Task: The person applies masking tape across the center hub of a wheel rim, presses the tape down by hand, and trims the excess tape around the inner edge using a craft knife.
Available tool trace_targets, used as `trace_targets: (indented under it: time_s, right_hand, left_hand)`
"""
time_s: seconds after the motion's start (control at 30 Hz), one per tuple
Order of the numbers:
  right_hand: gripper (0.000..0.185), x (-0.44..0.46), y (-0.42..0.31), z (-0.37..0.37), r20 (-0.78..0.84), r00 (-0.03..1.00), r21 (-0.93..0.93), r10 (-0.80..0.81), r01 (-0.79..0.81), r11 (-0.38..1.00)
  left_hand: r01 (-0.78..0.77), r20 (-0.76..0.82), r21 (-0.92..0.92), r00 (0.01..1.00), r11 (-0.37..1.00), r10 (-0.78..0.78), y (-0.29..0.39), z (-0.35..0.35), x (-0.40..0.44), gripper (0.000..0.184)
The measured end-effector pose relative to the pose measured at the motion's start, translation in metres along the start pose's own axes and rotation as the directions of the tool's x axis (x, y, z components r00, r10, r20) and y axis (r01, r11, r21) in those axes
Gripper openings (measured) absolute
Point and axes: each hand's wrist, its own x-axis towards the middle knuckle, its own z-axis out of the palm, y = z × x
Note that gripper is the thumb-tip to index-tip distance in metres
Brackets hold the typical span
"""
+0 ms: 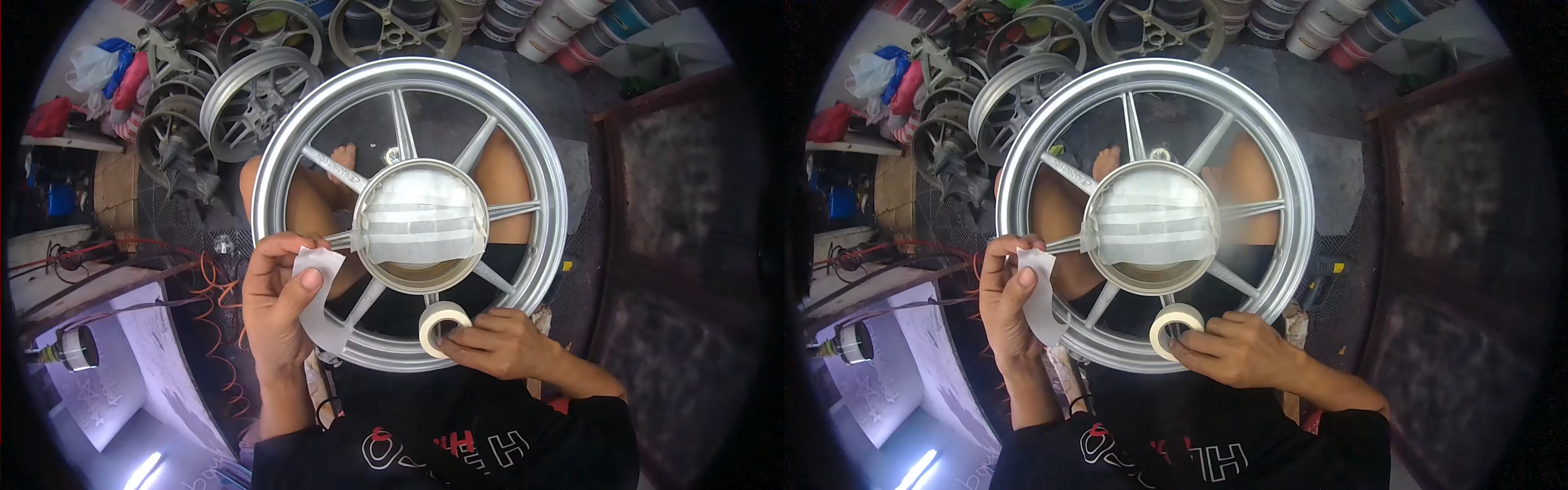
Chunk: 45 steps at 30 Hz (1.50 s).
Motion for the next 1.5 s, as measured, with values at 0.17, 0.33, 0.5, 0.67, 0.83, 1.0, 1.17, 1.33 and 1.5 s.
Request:
trace_targets:
  time_s: [0.17,0.33,0.5,0.67,0.83,1.0,1.17,1.33,1.5]
  right_hand:
    - [0.030,0.000,0.005,0.000,0.116,0.993,-0.045,-0.022,0.027,0.999]
    - [0.032,0.004,0.010,-0.006,0.109,0.992,-0.004,-0.060,0.061,0.998]
    - [0.032,0.013,0.021,-0.022,0.020,0.999,0.152,-0.045,0.042,0.988]
    - [0.028,0.020,0.042,-0.021,-0.102,0.995,0.190,0.019,0.000,0.982]
    - [0.027,0.009,0.037,-0.010,0.110,0.994,0.200,0.019,-0.041,0.979]
    - [0.016,0.017,0.042,-0.024,-0.120,0.988,0.132,0.094,-0.078,0.988]
    - [0.025,0.040,0.057,-0.064,-0.223,0.970,-0.109,0.101,-0.128,0.986]
    - [0.028,0.063,0.076,-0.081,0.029,1.000,-0.259,0.009,-0.001,0.966]
    - [0.024,0.083,0.080,-0.087,0.255,0.967,-0.217,-0.028,0.086,0.973]
  left_hand:
    - [-0.026,-0.005,0.057,1.000,0.998,0.026,-0.002,0.002,0.000,0.031]
    - [-0.027,-0.002,0.082,1.000,0.996,0.028,-0.007,-0.003,0.002,0.034]
    - [-0.056,0.097,0.078,0.994,0.995,0.049,-0.005,-0.007,0.000,0.028]
    - [-0.017,0.275,0.137,0.961,0.990,-0.022,-0.002,-0.003,0.000,0.024]
    - [-0.030,0.360,0.221,0.931,0.975,-0.053,-0.005,-0.001,-0.002,0.024]
    - [0.012,0.279,0.197,0.958,0.980,-0.068,-0.003,-0.006,-0.003,0.022]
    - [-0.045,0.277,0.244,0.961,0.969,-0.025,0.005,-0.007,0.001,0.021]
    - [-0.057,0.291,0.250,0.956,0.966,-0.019,0.005,-0.004,0.000,0.021]
    - [-0.054,0.284,0.232,0.959,0.971,-0.015,0.004,-0.005,-0.002,0.022]
